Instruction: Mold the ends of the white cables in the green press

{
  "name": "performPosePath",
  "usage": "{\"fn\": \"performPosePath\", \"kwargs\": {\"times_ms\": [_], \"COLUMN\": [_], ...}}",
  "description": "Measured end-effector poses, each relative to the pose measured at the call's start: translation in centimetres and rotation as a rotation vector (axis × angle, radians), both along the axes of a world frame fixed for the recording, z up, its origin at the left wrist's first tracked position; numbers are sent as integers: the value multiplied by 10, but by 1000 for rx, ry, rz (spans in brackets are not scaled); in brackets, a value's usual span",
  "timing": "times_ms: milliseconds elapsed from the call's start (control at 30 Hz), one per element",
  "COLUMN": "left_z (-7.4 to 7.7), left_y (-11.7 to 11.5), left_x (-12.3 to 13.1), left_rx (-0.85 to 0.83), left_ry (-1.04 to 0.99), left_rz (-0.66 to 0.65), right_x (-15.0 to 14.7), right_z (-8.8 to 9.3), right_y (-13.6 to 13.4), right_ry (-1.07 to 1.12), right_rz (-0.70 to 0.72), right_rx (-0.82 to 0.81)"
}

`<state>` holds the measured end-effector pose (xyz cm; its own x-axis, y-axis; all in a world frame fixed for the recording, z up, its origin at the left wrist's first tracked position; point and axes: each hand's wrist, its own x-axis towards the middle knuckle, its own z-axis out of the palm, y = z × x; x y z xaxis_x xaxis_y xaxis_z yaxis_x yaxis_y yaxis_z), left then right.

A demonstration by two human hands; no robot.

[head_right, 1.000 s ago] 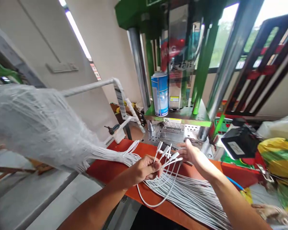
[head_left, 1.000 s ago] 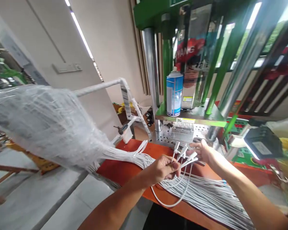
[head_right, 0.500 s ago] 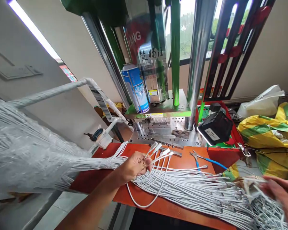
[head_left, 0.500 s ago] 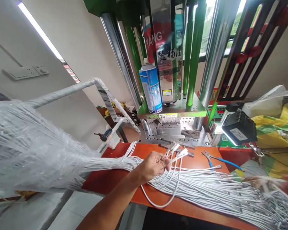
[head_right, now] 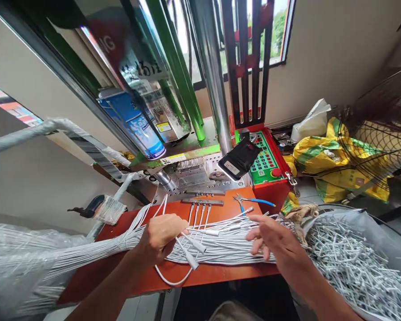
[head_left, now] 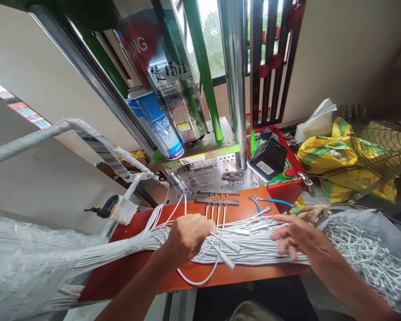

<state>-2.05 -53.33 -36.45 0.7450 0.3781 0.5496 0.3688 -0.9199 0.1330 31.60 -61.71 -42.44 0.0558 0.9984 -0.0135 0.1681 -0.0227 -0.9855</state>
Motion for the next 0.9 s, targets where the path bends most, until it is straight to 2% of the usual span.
{"fn": "performPosePath", "kwargs": {"times_ms": [100, 233, 500, 667, 733, 800, 900], "left_z": [1, 3, 0, 3, 1, -1, -3], "left_y": [-9, -16, -10, -18, -13, 6, 50], "left_x": [-3, -10, -20, -16, -21, -38, -77], "left_rx": [146, 319, 432, 542, 498, 389, 180], "left_ry": [38, 95, 162, 172, 58, -223, -723], "left_rz": [43, 98, 136, 111, 96, 180, 500], "right_x": [-42, -61, -58, -65, -67, -65, -60], "right_z": [12, 13, 15, 17, 18, 17, 8], "right_y": [17, 22, 19, 22, 28, 40, 69], "right_ry": [316, 372, 86, -277, -327, -293, -378], "right_rz": [196, 214, 148, 62, 92, 133, 131], "right_rx": [-151, -105, 18, 185, 210, 197, 235]}}
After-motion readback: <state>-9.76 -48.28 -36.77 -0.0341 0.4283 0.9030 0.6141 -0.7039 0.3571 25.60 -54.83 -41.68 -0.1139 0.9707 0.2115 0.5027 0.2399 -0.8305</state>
